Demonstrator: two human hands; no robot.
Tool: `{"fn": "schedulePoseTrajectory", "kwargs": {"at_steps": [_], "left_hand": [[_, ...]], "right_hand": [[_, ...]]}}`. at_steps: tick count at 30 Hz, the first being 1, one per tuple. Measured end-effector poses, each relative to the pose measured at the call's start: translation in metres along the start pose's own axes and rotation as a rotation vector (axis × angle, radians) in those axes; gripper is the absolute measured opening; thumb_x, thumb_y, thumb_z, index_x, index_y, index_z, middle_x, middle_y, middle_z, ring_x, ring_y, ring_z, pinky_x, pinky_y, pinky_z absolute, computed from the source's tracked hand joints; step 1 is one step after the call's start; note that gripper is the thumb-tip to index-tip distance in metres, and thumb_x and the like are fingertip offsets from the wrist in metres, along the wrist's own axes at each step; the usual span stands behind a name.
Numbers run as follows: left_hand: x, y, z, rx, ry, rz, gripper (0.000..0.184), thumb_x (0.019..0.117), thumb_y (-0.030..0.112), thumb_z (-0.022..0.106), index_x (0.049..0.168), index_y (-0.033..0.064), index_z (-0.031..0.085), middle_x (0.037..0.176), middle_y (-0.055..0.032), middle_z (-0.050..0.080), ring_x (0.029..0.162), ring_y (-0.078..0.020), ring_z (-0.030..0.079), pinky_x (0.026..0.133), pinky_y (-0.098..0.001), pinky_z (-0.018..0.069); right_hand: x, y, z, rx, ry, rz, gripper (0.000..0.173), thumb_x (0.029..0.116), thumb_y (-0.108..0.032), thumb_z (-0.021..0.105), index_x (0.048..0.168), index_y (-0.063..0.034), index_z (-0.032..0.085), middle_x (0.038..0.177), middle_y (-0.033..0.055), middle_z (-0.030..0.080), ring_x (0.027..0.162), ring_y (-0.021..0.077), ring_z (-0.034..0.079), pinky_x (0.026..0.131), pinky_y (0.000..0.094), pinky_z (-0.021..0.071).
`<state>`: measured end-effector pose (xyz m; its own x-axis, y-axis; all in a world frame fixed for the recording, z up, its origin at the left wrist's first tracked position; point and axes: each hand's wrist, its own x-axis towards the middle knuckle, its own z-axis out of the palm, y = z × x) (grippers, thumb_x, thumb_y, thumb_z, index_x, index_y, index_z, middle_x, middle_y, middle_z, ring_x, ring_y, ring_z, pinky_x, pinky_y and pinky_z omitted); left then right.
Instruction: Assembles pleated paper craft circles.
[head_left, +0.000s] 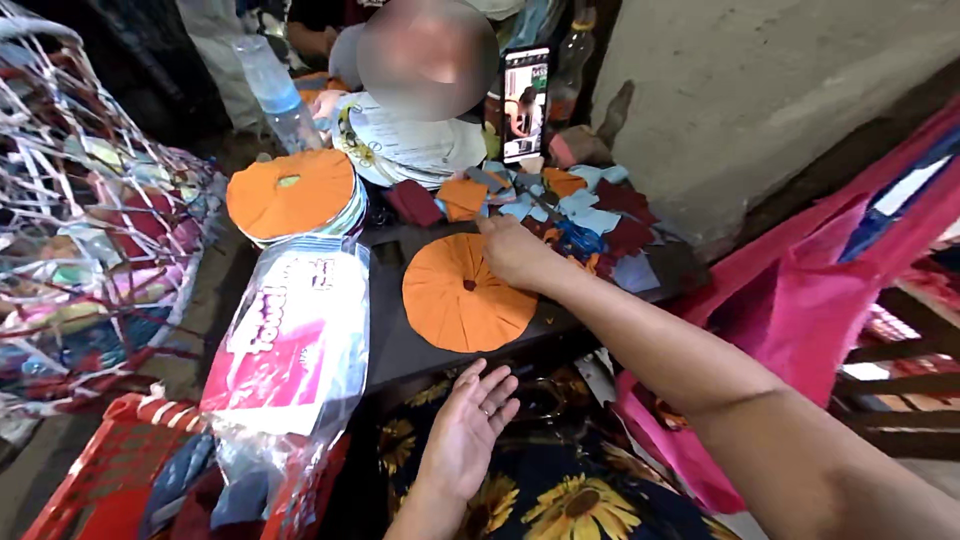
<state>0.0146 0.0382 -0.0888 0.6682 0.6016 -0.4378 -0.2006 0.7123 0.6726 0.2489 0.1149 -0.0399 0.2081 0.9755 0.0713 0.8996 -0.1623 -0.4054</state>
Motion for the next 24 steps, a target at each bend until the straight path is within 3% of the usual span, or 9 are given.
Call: {"fn": "schedulePoseTrajectory", "kwargs": {"at_steps": [4, 9, 12, 14, 18, 21, 24], "left_hand": [[0.002, -0.001, 0.009, -0.063, 0.071, 0.003, 0.040, 0.1125, 0.023, 0.026, 0.143, 0.0013, 0.040, 0.127, -0.0122, 0.066, 0.111, -0.0208, 0.069, 0.096, -0.0357, 0.0553], [-0.001, -0.001, 0.017, -0.123, 0.153, 0.059, 0.035, 0.1123, 0.022, 0.028, 0.123, 0.0026, 0.055, 0.119, -0.0107, 0.071, 0.109, -0.0201, 0.070, 0.095, -0.0338, 0.0565], [-0.002, 0.000, 0.019, -0.169, 0.215, 0.110, 0.031, 0.1124, 0.020, 0.030, 0.130, 0.0015, 0.048, 0.117, -0.0138, 0.070, 0.107, -0.0228, 0.071, 0.094, -0.0345, 0.0577], [0.000, -0.002, 0.016, -0.160, 0.249, 0.145, 0.028, 0.1121, 0.017, 0.032, 0.125, 0.0012, 0.050, 0.108, -0.0136, 0.072, 0.098, -0.0222, 0.074, 0.087, -0.0334, 0.0609], [0.000, -0.001, 0.008, -0.079, 0.229, 0.185, 0.024, 0.1106, 0.010, 0.030, 0.113, 0.0015, 0.053, 0.093, -0.0125, 0.075, 0.083, -0.0210, 0.077, 0.077, -0.0318, 0.0637], [0.001, 0.006, 0.001, 0.014, 0.173, 0.156, 0.034, 0.1117, 0.014, 0.027, 0.107, 0.0012, 0.058, 0.089, -0.0122, 0.077, 0.079, -0.0196, 0.077, 0.074, -0.0300, 0.0634], [0.001, 0.010, 0.000, 0.100, 0.179, 0.161, 0.035, 0.1122, 0.016, 0.026, 0.108, 0.0023, 0.057, 0.087, -0.0106, 0.077, 0.077, -0.0183, 0.077, 0.071, -0.0289, 0.0631]], "right_hand": [[-0.008, -0.002, 0.002, 0.018, 0.006, 0.009, 0.055, 0.0992, 0.000, 0.054, 0.152, 0.0076, 0.039, 0.140, 0.0305, 0.053, 0.134, 0.0481, 0.048, 0.109, 0.0593, 0.0427], [-0.023, -0.005, 0.001, 0.046, 0.013, 0.011, 0.053, 0.1015, -0.001, 0.050, 0.152, 0.0078, 0.038, 0.139, 0.0299, 0.055, 0.134, 0.0456, 0.050, 0.111, 0.0568, 0.0416], [-0.038, -0.011, -0.005, 0.102, -0.007, 0.050, 0.053, 0.1026, -0.003, 0.050, 0.153, 0.0057, 0.038, 0.138, 0.0300, 0.056, 0.131, 0.0449, 0.054, 0.109, 0.0562, 0.0446], [-0.051, -0.012, -0.007, 0.147, 0.011, 0.071, 0.053, 0.1033, -0.004, 0.050, 0.154, 0.0050, 0.037, 0.134, 0.0298, 0.059, 0.126, 0.0438, 0.058, 0.106, 0.0558, 0.0469], [-0.085, 0.003, -0.004, 0.282, 0.192, 0.056, 0.056, 0.1006, -0.002, 0.053, 0.154, 0.0003, 0.038, 0.126, 0.0231, 0.064, 0.099, 0.0343, 0.069, 0.086, 0.0512, 0.0572], [-0.120, 0.018, 0.010, 0.486, 0.379, -0.036, 0.047, 0.0973, -0.002, 0.051, 0.144, -0.0003, 0.050, 0.111, 0.0138, 0.068, 0.075, 0.0162, 0.068, 0.063, 0.0334, 0.0592], [-0.155, 0.020, 0.025, 0.705, 0.377, -0.022, 0.033, 0.1010, -0.010, 0.045, 0.129, 0.0035, 0.056, 0.095, 0.0018, 0.069, 0.063, -0.0019, 0.060, 0.057, 0.0160, 0.0533]]}}
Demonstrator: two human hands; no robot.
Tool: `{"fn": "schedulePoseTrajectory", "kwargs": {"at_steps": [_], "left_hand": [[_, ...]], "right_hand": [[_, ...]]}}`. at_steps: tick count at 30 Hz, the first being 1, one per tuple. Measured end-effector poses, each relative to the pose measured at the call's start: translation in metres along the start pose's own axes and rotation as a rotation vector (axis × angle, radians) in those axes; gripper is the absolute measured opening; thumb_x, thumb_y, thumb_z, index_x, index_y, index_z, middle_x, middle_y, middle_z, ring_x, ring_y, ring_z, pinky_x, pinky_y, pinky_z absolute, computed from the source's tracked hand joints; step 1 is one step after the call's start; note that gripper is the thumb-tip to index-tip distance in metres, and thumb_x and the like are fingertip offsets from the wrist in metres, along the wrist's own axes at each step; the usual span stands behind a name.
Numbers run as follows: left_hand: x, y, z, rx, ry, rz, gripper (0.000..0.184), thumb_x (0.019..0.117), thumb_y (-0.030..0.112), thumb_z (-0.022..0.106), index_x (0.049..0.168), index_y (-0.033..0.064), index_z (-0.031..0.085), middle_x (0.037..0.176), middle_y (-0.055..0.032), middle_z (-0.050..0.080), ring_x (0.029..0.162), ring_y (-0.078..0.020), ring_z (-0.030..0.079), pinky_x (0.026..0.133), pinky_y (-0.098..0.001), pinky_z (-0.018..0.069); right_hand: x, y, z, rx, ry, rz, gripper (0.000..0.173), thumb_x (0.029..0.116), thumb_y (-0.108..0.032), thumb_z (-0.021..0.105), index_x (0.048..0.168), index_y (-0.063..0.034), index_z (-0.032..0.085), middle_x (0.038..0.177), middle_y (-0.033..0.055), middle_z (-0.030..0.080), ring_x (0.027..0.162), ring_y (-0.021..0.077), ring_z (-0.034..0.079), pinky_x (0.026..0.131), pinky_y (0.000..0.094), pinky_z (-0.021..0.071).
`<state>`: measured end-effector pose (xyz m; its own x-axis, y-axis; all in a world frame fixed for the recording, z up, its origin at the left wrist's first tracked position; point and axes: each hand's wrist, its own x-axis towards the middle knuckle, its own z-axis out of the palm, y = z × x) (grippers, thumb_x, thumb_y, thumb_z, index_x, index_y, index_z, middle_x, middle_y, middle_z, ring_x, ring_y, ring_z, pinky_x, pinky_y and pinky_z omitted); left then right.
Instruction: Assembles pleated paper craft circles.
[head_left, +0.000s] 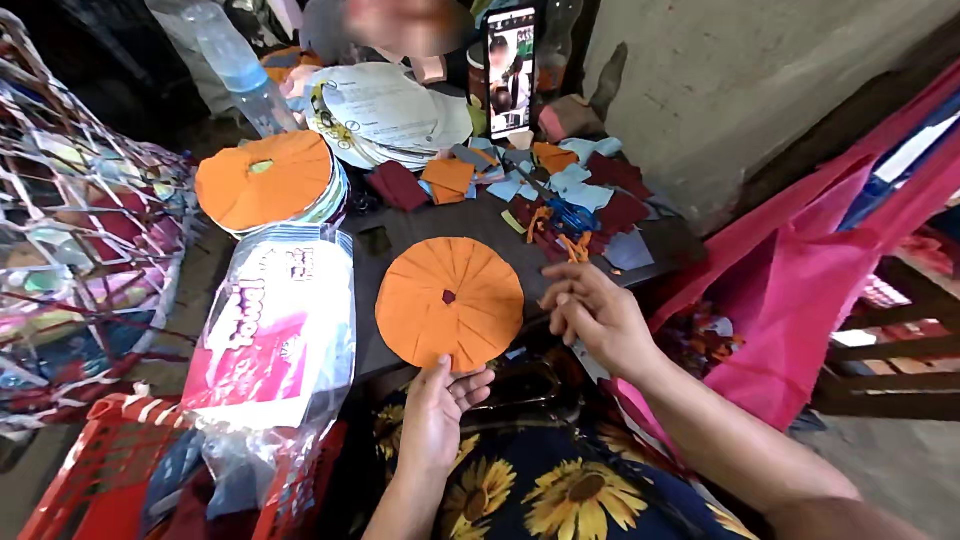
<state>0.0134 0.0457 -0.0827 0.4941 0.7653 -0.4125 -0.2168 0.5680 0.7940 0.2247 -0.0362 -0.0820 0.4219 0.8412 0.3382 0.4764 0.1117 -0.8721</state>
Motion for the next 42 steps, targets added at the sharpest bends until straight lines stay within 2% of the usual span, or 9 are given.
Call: {"fn": "schedulePoseTrajectory", "kwargs": {"at_steps": [5, 10, 15, 18, 23, 29, 35, 38, 42], "left_hand": [[-0.006, 0.001, -0.002, 0.039, 0.007, 0.052, 0.030, 0.1098, 0.009, 0.028, 0.104, 0.0014, 0.057, 0.081, -0.0100, 0.076, 0.069, -0.0159, 0.075, 0.065, -0.0262, 0.0622], [-0.024, -0.008, -0.018, 0.143, -0.047, 0.066, 0.030, 0.1073, 0.006, 0.027, 0.103, 0.0020, 0.057, 0.077, -0.0076, 0.075, 0.066, -0.0140, 0.074, 0.064, -0.0253, 0.0620], [-0.039, -0.019, -0.038, 0.252, -0.100, 0.073, 0.028, 0.1046, 0.005, 0.030, 0.104, 0.0025, 0.058, 0.078, -0.0059, 0.076, 0.066, -0.0131, 0.074, 0.066, -0.0261, 0.0627], [-0.044, -0.023, -0.044, 0.280, -0.110, 0.080, 0.027, 0.1033, 0.005, 0.031, 0.105, 0.0024, 0.058, 0.080, -0.0055, 0.076, 0.068, -0.0136, 0.074, 0.068, -0.0272, 0.0631], [-0.039, -0.028, -0.049, 0.174, -0.106, 0.115, 0.033, 0.1059, 0.023, 0.031, 0.120, 0.0010, 0.051, 0.099, -0.0040, 0.074, 0.087, -0.0142, 0.074, 0.080, -0.0336, 0.0626], [-0.034, -0.020, -0.031, 0.047, 0.051, 0.109, 0.022, 0.1072, 0.007, 0.032, 0.120, 0.0041, 0.049, 0.090, -0.0070, 0.075, 0.070, -0.0154, 0.075, 0.058, -0.0300, 0.0635], [-0.035, -0.005, -0.021, -0.012, 0.126, 0.152, 0.024, 0.1050, 0.001, 0.033, 0.117, 0.0057, 0.053, 0.093, -0.0041, 0.076, 0.079, -0.0134, 0.076, 0.068, -0.0301, 0.0648], [-0.034, 0.005, -0.019, -0.055, 0.102, 0.196, 0.028, 0.1045, 0.000, 0.030, 0.116, 0.0061, 0.055, 0.094, -0.0033, 0.076, 0.081, -0.0126, 0.076, 0.071, -0.0307, 0.0650], [-0.029, 0.014, -0.018, -0.074, 0.069, 0.257, 0.029, 0.1048, -0.001, 0.029, 0.114, 0.0072, 0.056, 0.095, -0.0028, 0.077, 0.084, -0.0122, 0.076, 0.075, -0.0313, 0.0649]], "right_hand": [[-0.035, 0.005, 0.009, 0.303, -0.008, 0.267, 0.027, 0.1047, -0.014, 0.037, 0.119, -0.0001, 0.056, 0.082, -0.0075, 0.066, 0.056, -0.0021, 0.058, 0.051, 0.0153, 0.0511], [-0.033, 0.004, 0.016, 0.611, -0.024, 0.498, 0.043, 0.1083, -0.023, 0.020, 0.118, -0.0039, 0.058, 0.088, -0.0026, 0.070, 0.068, 0.0067, 0.067, 0.057, 0.0227, 0.0567], [-0.030, 0.009, 0.025, 0.601, 0.099, 0.468, 0.039, 0.1091, -0.019, 0.030, 0.101, -0.0074, 0.066, 0.084, -0.0034, 0.069, 0.079, 0.0050, 0.068, 0.075, 0.0245, 0.0575], [-0.031, 0.010, 0.027, 0.558, 0.093, 0.493, 0.027, 0.1080, -0.013, 0.043, 0.098, -0.0060, 0.067, 0.082, -0.0020, 0.066, 0.077, 0.0052, 0.065, 0.075, 0.0255, 0.0570], [-0.031, 0.015, 0.030, 0.507, 0.073, 0.479, 0.018, 0.1046, -0.005, 0.052, 0.096, -0.0039, 0.067, 0.078, -0.0003, 0.066, 0.073, 0.0059, 0.065, 0.072, 0.0250, 0.0572], [-0.031, 0.015, 0.028, 0.448, 0.051, 0.443, 0.016, 0.1033, -0.005, 0.053, 0.096, -0.0032, 0.067, 0.079, -0.0016, 0.068, 0.074, 0.0038, 0.066, 0.072, 0.0229, 0.0570], [-0.008, -0.006, -0.003, 0.371, -0.057, 0.344, 0.028, 0.1066, -0.013, 0.041, 0.100, -0.0041, 0.067, 0.075, -0.0066, 0.066, 0.058, 0.0009, 0.061, 0.054, 0.0194, 0.0543], [0.028, -0.009, -0.032, -0.103, 0.032, 0.151, 0.025, 0.1058, -0.013, 0.051, 0.114, 0.0029, 0.069, 0.090, 0.0079, 0.073, 0.069, 0.0102, 0.068, 0.066, 0.0286, 0.0593], [0.091, 0.009, -0.061, -0.589, -0.026, 0.146, 0.029, 0.1033, -0.013, 0.060, 0.126, 0.0047, 0.066, 0.112, 0.0250, 0.069, 0.098, 0.0411, 0.068, 0.088, 0.0612, 0.0535]]}}
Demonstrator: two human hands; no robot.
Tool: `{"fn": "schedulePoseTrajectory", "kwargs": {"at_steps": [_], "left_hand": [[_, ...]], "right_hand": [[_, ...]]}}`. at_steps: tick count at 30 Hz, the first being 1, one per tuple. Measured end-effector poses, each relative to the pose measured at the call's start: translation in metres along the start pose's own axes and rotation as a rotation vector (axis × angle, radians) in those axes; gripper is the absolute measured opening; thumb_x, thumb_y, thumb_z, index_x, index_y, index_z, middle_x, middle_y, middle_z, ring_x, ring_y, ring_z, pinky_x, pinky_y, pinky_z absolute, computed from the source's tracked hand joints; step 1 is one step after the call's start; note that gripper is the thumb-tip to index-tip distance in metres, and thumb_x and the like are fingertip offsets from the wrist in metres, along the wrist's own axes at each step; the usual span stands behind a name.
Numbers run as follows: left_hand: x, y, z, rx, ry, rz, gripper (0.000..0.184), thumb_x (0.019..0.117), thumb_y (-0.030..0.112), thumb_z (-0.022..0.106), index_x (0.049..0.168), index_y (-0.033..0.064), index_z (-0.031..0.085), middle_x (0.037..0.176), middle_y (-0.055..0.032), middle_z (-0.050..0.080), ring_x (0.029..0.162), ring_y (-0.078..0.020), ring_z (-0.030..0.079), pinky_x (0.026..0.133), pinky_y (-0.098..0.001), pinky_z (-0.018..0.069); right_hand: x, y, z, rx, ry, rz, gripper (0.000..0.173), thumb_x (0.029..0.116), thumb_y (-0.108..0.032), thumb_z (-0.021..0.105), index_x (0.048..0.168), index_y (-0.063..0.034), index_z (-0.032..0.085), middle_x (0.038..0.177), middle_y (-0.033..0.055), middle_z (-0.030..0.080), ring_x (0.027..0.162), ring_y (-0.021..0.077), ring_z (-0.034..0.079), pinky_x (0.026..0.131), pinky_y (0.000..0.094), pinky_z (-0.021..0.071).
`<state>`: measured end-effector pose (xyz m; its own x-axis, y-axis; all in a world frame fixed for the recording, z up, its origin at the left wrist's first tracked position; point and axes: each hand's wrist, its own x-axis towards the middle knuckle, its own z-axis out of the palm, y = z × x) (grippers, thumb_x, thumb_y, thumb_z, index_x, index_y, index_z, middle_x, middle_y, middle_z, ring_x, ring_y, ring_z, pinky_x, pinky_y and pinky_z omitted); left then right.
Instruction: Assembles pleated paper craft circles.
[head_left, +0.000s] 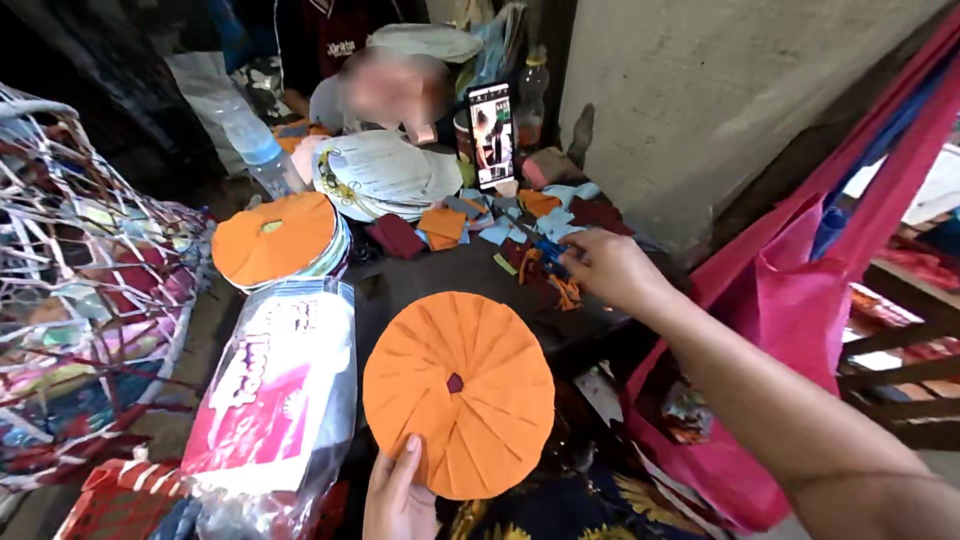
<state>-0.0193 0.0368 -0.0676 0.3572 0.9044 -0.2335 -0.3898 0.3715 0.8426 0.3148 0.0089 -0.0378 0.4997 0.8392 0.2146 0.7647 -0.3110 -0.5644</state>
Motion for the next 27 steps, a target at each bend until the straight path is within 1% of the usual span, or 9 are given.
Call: {"fn": "schedulePoseTrajectory", "kwargs": {"at_steps": [8, 13, 16, 18, 20, 23, 25, 26, 27], "left_hand": [[0.013, 0.000, -0.002, -0.030, 0.013, 0.033, 0.033, 0.1051, -0.001, 0.027, 0.112, 0.0089, 0.057, 0.094, -0.0016, 0.077, 0.085, -0.0107, 0.076, 0.076, -0.0295, 0.0646], [0.013, -0.002, -0.003, -0.041, 0.001, 0.034, 0.032, 0.1051, 0.000, 0.028, 0.113, 0.0081, 0.058, 0.096, -0.0035, 0.077, 0.086, -0.0118, 0.076, 0.077, -0.0306, 0.0647], [0.012, -0.001, -0.005, -0.056, 0.009, 0.048, 0.032, 0.1052, 0.000, 0.028, 0.112, 0.0085, 0.059, 0.096, -0.0032, 0.077, 0.086, -0.0121, 0.076, 0.077, -0.0308, 0.0647], [0.011, 0.001, -0.006, -0.050, 0.017, 0.056, 0.033, 0.1057, 0.001, 0.028, 0.112, 0.0101, 0.058, 0.096, -0.0021, 0.077, 0.086, -0.0117, 0.076, 0.076, -0.0306, 0.0649], [0.012, 0.002, -0.006, -0.055, 0.021, 0.060, 0.033, 0.1056, 0.001, 0.028, 0.112, 0.0104, 0.059, 0.096, -0.0022, 0.077, 0.086, -0.0119, 0.076, 0.076, -0.0308, 0.0649], [0.014, 0.004, -0.006, -0.065, 0.000, 0.068, 0.032, 0.1053, 0.002, 0.030, 0.111, 0.0097, 0.061, 0.098, -0.0042, 0.077, 0.087, -0.0134, 0.076, 0.077, -0.0322, 0.0649], [0.015, 0.004, -0.007, -0.063, -0.024, 0.080, 0.031, 0.1051, 0.003, 0.032, 0.111, 0.0098, 0.062, 0.098, -0.0052, 0.077, 0.088, -0.0136, 0.076, 0.078, -0.0325, 0.0648], [0.015, 0.004, -0.007, -0.057, -0.033, 0.084, 0.031, 0.1050, 0.003, 0.033, 0.111, 0.0103, 0.062, 0.098, -0.0049, 0.077, 0.088, -0.0133, 0.076, 0.078, -0.0324, 0.0648], [0.015, 0.004, -0.007, -0.056, -0.038, 0.085, 0.030, 0.1047, 0.004, 0.034, 0.111, 0.0103, 0.062, 0.098, -0.0049, 0.077, 0.089, -0.0135, 0.076, 0.078, -0.0327, 0.0647]], "right_hand": [[0.049, 0.020, -0.005, -0.228, -0.328, 0.126, 0.041, 0.0979, -0.029, 0.071, 0.124, 0.0029, 0.067, 0.103, 0.0261, 0.069, 0.101, 0.0449, 0.066, 0.089, 0.0665, 0.0494], [0.060, 0.022, -0.015, -0.192, -0.369, 0.191, 0.036, 0.0924, -0.023, 0.076, 0.115, 0.0044, 0.070, 0.098, 0.0260, 0.069, 0.096, 0.0442, 0.066, 0.085, 0.0665, 0.0493], [0.049, 0.014, -0.025, 0.023, -0.294, 0.272, 0.040, 0.0972, -0.014, 0.071, 0.129, 0.0069, 0.058, 0.096, 0.0218, 0.069, 0.074, 0.0309, 0.067, 0.072, 0.0507, 0.0573], [0.036, 0.010, -0.029, 0.223, -0.190, 0.282, 0.039, 0.0985, -0.007, 0.066, 0.134, 0.0035, 0.053, 0.094, 0.0168, 0.069, 0.062, 0.0197, 0.060, 0.058, 0.0384, 0.0535], [0.021, 0.009, -0.028, 0.394, -0.115, 0.249, 0.037, 0.1003, -0.004, 0.061, 0.135, 0.0010, 0.052, 0.088, 0.0092, 0.067, 0.054, 0.0080, 0.052, 0.048, 0.0251, 0.0451], [-0.010, 0.007, -0.020, 0.698, -0.088, 0.204, 0.034, 0.1009, -0.004, 0.057, 0.134, -0.0021, 0.050, 0.079, 0.0011, 0.064, 0.049, 0.0009, 0.050, 0.043, 0.0152, 0.0426], [-0.033, 0.010, -0.008, 0.899, -0.133, 0.148, 0.032, 0.0982, -0.016, 0.056, 0.128, -0.0071, 0.052, 0.075, -0.0037, 0.063, 0.050, 0.0018, 0.055, 0.045, 0.0156, 0.0471], [-0.044, 0.014, 0.000, 0.991, -0.182, 0.104, 0.036, 0.0976, -0.032, 0.059, 0.126, -0.0115, 0.052, 0.076, -0.0063, 0.065, 0.052, 0.0022, 0.058, 0.047, 0.0161, 0.0499], [-0.054, 0.019, 0.009, 1.079, -0.255, 0.048, 0.052, 0.0954, -0.056, 0.063, 0.126, -0.0153, 0.052, 0.081, -0.0075, 0.068, 0.056, 0.0032, 0.061, 0.050, 0.0176, 0.0526]]}}
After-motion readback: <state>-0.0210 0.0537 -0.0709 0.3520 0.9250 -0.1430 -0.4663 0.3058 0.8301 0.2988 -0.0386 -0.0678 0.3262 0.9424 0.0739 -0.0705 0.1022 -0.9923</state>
